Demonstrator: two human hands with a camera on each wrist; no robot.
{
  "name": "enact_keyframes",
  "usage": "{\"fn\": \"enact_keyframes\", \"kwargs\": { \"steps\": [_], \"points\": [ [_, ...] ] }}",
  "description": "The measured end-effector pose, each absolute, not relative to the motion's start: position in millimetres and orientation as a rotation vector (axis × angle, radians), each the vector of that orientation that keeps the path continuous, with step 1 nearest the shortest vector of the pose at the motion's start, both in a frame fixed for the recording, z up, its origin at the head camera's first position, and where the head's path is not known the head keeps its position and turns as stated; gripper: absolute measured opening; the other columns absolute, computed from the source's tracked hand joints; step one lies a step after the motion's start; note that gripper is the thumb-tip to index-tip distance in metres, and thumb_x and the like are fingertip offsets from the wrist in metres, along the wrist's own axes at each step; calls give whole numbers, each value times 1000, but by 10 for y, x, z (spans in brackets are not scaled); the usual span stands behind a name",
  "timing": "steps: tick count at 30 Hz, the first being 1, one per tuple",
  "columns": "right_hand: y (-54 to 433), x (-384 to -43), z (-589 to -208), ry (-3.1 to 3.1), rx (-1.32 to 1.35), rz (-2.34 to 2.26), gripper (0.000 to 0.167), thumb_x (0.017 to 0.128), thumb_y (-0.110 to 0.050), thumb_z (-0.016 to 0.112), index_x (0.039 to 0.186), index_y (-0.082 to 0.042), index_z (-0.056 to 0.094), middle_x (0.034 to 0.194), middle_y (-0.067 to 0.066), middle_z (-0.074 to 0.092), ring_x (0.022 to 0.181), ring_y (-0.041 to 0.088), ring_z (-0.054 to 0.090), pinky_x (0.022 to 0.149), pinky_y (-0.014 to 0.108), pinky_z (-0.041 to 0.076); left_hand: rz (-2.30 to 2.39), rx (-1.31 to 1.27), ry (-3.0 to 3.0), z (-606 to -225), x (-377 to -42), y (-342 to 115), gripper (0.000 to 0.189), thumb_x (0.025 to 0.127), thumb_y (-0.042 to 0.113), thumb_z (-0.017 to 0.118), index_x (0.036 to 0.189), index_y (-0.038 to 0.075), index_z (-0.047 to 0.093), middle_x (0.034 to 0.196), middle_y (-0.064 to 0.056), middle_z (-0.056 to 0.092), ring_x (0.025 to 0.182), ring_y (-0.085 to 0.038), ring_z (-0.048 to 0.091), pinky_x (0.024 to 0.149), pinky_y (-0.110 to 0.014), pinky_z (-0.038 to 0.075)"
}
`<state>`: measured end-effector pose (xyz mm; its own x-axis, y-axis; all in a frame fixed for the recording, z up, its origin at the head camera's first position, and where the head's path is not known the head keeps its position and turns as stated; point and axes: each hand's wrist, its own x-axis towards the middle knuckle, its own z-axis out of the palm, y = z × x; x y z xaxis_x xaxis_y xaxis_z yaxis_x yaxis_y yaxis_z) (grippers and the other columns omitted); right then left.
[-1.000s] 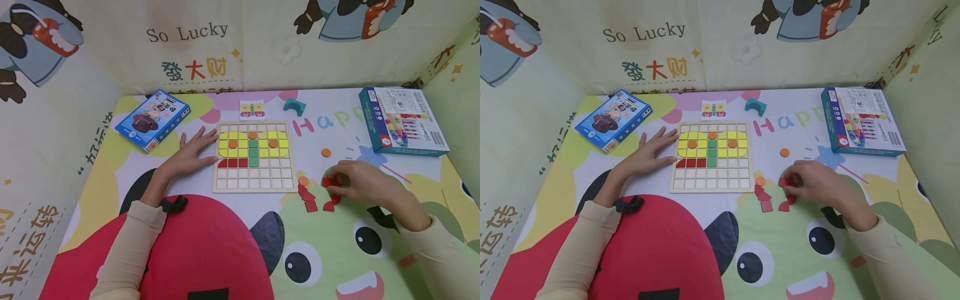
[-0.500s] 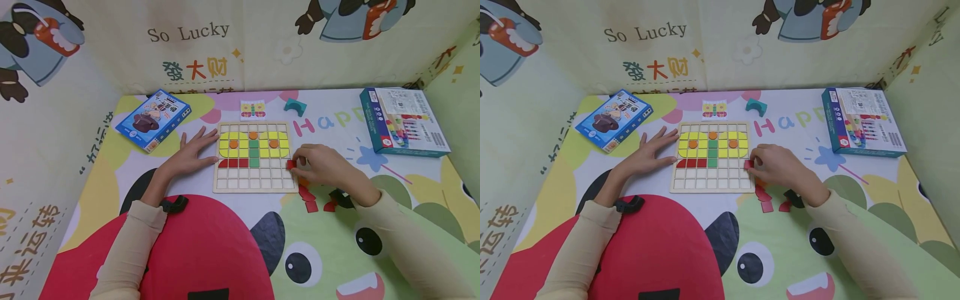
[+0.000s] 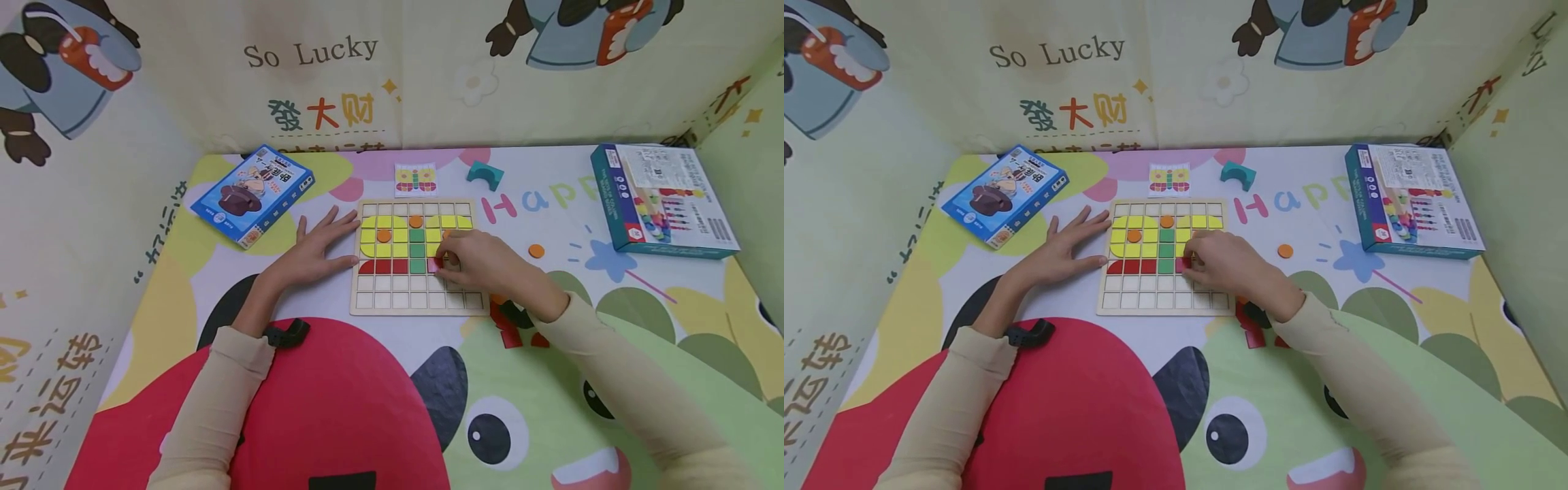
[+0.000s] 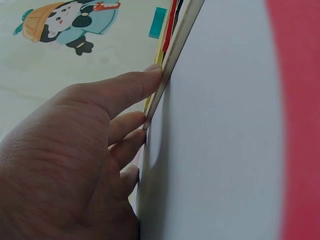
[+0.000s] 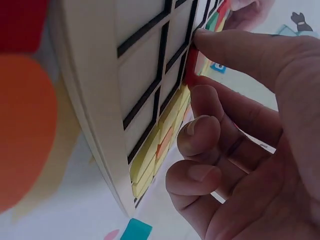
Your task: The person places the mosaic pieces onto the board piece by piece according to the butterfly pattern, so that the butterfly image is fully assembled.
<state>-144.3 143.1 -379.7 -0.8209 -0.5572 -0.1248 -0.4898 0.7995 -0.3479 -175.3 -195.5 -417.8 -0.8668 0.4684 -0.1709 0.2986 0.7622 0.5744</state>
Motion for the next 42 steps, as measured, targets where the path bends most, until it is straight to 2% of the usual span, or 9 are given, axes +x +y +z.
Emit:
{"fn": "enact_keyframes", "kwargs": {
  "steps": [3,9,13,17,21,28,34,42],
  "points": [
    [1447,-1423,-3804,2767,-848,-439,37,89,-34,87,115,-9,81,85,3,66,81,18,58,66,29,50,791,593,2657,-4174,-1755,-1958,83,96,49,72,167,29,35,179,6,23,170,-26,-3,127,-70,-21],
    [1543,-1357,-3803,2753,-876,-498,35,92,-30,84,120,-11,79,90,1,71,83,16,59,71,29,53,802,592,2652,-4189,-1755,-1964,83,95,48,73,167,29,35,179,5,23,170,-26,-3,126,-70,-21],
    [1692,-1261,-3775,2758,-840,-557,31,93,-27,82,120,-11,78,81,-1,65,75,13,55,67,28,49,806,596,2649,-4194,-1754,-1957,83,95,48,73,167,28,36,179,5,23,170,-26,-3,126,-71,-21],
    [1904,-1100,-3752,2756,-804,-615,27,93,-25,82,117,-12,79,82,-4,64,71,10,53,63,25,47,807,595,2650,-4186,-1747,-1943,83,95,49,73,167,28,35,179,5,23,170,-26,-3,126,-71,-21],
    [2160,-905,-3756,2729,-806,-700,24,92,-24,84,114,-16,80,81,-10,60,70,5,51,59,20,45,794,596,2656,-4183,-1748,-1940,83,96,49,72,167,28,35,179,5,23,170,-27,-3,126,-71,-21],
    [2553,-594,-3842,2675,-972,-799,26,85,-21,91,108,-26,80,76,-19,53,64,-4,45,56,16,40,788,597,2658,-4182,-1739,-1945,84,96,50,72,168,29,34,179,5,22,170,-27,-3,126,-71,-20],
    [2681,-458,-3924,2640,-921,-820,27,82,-24,93,103,-31,78,78,-20,54,69,-4,50,60,16,46,782,596,2659,-4191,-1738,-1954,84,96,51,72,168,31,33,179,6,21,170,-27,-3,127,-71,-20],
    [2668,-437,-3948,2647,-850,-724,27,80,-27,94,100,-32,76,79,-18,53,70,-4,50,61,16,46,787,597,2656,-4198,-1746,-1947,84,96,50,72,168,31,33,179,7,21,170,-27,-4,127,-71,-20]
  ]
}}
